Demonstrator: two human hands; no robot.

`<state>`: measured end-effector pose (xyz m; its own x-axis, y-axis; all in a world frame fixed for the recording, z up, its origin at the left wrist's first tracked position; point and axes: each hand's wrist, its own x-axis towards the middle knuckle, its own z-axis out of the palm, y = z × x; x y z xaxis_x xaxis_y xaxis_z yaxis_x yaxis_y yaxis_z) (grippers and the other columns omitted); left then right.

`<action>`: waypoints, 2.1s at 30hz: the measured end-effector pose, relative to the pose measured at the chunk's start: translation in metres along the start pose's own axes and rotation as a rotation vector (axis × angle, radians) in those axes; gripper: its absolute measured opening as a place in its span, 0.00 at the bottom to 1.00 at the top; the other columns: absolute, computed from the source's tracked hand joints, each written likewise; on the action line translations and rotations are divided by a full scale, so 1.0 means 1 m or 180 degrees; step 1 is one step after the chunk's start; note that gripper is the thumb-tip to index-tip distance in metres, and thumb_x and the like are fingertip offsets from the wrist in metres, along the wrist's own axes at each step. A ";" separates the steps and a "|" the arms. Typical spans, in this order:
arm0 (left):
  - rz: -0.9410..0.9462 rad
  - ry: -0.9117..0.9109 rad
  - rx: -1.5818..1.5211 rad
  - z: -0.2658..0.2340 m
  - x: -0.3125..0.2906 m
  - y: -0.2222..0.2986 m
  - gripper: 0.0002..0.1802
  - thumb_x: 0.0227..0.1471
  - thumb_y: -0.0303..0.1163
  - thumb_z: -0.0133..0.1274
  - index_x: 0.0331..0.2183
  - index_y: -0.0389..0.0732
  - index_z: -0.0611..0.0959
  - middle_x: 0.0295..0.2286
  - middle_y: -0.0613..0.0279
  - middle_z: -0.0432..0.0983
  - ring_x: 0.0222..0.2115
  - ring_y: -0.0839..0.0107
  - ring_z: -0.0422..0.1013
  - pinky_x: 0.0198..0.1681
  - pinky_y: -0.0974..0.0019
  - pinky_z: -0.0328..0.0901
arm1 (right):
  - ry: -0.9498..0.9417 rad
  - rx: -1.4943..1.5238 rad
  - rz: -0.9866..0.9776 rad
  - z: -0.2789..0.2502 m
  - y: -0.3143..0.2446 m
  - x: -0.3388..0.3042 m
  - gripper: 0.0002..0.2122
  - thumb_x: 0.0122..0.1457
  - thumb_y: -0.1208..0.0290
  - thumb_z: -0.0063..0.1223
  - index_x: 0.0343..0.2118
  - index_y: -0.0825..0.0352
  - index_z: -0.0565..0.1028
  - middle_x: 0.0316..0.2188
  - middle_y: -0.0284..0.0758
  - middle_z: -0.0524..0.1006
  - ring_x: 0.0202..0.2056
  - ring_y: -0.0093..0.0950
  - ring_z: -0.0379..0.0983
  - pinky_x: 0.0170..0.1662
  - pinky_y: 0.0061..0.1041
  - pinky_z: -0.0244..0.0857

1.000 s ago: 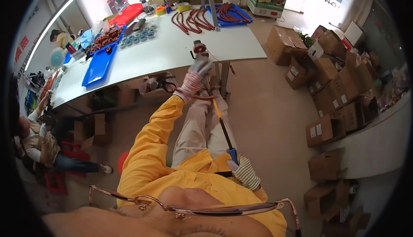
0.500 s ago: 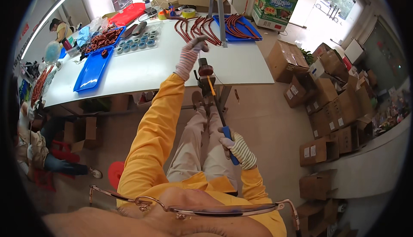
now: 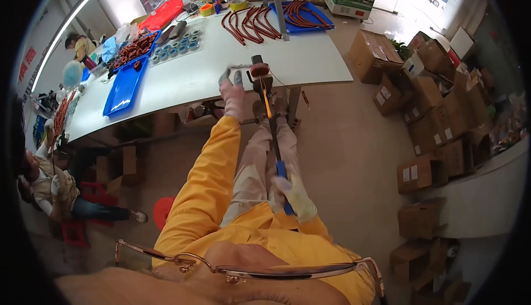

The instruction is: Crimping metal connectors onto electrical wires using a tool.

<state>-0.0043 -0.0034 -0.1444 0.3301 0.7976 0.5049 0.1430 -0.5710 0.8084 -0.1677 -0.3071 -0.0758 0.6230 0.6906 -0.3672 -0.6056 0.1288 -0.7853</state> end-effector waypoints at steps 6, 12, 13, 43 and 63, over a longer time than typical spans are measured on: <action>0.2865 -0.0722 -0.0433 -0.042 -0.058 0.037 0.38 0.36 0.24 0.55 0.53 0.33 0.63 0.51 0.47 0.59 0.53 0.44 0.54 0.55 0.52 0.54 | 0.1269 -0.1683 0.0124 -0.116 0.094 -0.135 0.12 0.56 0.64 0.48 0.38 0.65 0.68 0.16 0.29 0.65 0.13 0.19 0.61 0.16 0.21 0.58; 0.3452 -0.0970 0.0014 -0.052 -0.077 0.055 0.37 0.37 0.30 0.55 0.53 0.47 0.66 0.51 0.52 0.61 0.55 0.50 0.53 0.57 0.50 0.51 | 0.2497 -0.0303 -0.0932 -0.166 0.075 -0.171 0.15 0.56 0.61 0.48 0.41 0.66 0.68 0.17 0.27 0.62 0.14 0.19 0.61 0.17 0.21 0.62; 0.3510 -0.0974 -0.0057 -0.046 -0.080 0.072 0.37 0.37 0.30 0.55 0.53 0.47 0.66 0.51 0.52 0.61 0.55 0.50 0.53 0.57 0.50 0.51 | 0.2550 -0.0267 -0.0994 -0.157 0.064 -0.162 0.15 0.56 0.61 0.48 0.41 0.66 0.68 0.17 0.27 0.62 0.14 0.19 0.61 0.17 0.21 0.62; -0.2003 -0.3096 -0.2605 0.041 0.128 0.102 0.15 0.55 0.40 0.47 0.36 0.40 0.79 0.12 0.76 0.60 0.08 0.83 0.48 0.10 0.76 0.44 | -0.0113 -0.1243 0.0168 -0.028 -0.063 0.080 0.21 0.52 0.64 0.52 0.46 0.72 0.64 0.17 0.25 0.63 0.14 0.15 0.59 0.17 0.15 0.56; 0.2936 -0.1066 0.0173 -0.071 -0.030 0.074 0.33 0.46 0.28 0.49 0.55 0.43 0.62 0.52 0.51 0.59 0.52 0.53 0.58 0.55 0.59 0.55 | 0.2978 -0.1411 0.0694 -0.216 0.187 -0.229 0.11 0.57 0.60 0.48 0.23 0.58 0.67 0.14 0.24 0.62 0.10 0.17 0.57 0.12 0.19 0.49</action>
<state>-0.0700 -0.0563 -0.0781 0.5803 -0.0573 0.8124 -0.2638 -0.9570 0.1209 -0.3162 -0.5950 -0.2461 0.7701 -0.1802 -0.6119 -0.6331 -0.3336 -0.6985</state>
